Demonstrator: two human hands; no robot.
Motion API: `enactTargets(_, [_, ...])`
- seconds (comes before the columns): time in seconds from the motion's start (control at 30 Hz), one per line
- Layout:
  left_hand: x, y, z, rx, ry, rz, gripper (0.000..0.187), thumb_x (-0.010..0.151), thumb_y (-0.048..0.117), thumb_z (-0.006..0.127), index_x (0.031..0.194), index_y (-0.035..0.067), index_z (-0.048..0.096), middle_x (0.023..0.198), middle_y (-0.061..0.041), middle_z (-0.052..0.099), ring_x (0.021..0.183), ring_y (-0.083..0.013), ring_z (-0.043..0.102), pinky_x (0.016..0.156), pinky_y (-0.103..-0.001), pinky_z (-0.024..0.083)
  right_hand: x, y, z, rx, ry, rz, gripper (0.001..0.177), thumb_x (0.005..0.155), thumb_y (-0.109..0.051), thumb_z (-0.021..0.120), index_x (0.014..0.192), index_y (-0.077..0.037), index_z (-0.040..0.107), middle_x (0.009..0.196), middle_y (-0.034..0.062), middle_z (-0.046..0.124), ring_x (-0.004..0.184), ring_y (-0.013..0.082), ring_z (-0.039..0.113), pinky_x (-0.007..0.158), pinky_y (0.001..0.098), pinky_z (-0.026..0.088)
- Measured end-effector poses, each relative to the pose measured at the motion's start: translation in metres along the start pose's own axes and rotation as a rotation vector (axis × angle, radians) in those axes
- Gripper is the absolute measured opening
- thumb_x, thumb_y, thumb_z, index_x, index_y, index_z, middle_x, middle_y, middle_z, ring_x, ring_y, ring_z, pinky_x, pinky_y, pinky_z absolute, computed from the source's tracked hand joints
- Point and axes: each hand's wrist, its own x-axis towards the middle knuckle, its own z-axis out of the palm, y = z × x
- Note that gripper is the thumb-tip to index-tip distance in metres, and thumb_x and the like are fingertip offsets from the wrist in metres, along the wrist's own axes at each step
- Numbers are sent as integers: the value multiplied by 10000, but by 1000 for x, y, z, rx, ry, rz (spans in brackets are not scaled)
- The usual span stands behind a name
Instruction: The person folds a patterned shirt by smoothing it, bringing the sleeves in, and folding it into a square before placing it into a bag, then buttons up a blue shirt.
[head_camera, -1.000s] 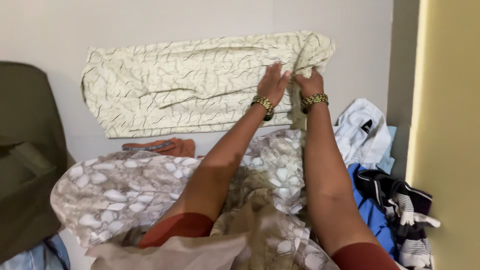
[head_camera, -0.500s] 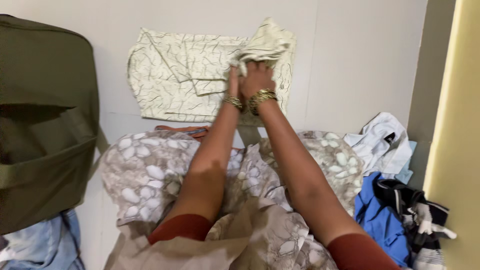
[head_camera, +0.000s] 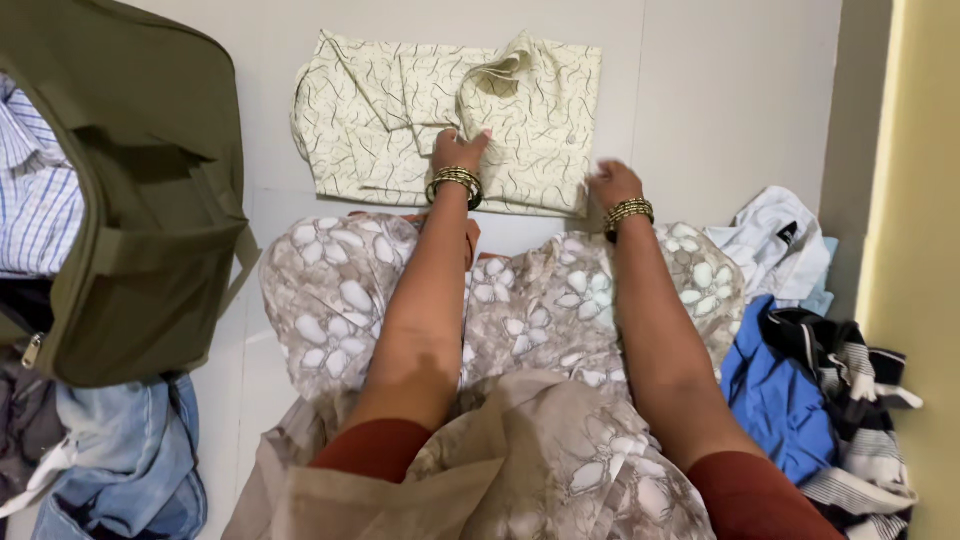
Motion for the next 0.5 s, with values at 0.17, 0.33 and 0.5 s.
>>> enactTargets(0.17, [-37, 10, -10, 33, -45, 17, 1159, 625, 435, 891, 1522, 6, 296, 1398, -254, 567, 1237, -357, 619, 1040, -384, 505, -20, -15, 12, -116, -120, 313, 786, 732, -294, 899, 1380, -77, 511, 1302, 188, 628, 1183, 320, 637, 989, 416, 526])
enactTargets(0.33, [-44, 7, -7, -89, -91, -1, 1177, 682, 483, 876, 1555, -1, 252, 1466, -278, 502, 1311, -370, 563, 1102, -392, 460, -12, -14, 10, -162, 17, 243, 645, 785, -172, 808, 1378, -119, 561, 1279, 174, 696, 1160, 321, 686, 976, 396, 561])
enactTargets(0.5, [-40, -13, 22, -14, -224, 112, 1188, 718, 504, 905, 1541, -13, 223, 1534, -280, 385, 1385, -385, 451, 1127, -418, 396, -11, 1, -14, -196, 80, 360, 602, 826, -180, 796, 1385, -173, 576, 1280, 145, 715, 1152, 309, 703, 969, 422, 563])
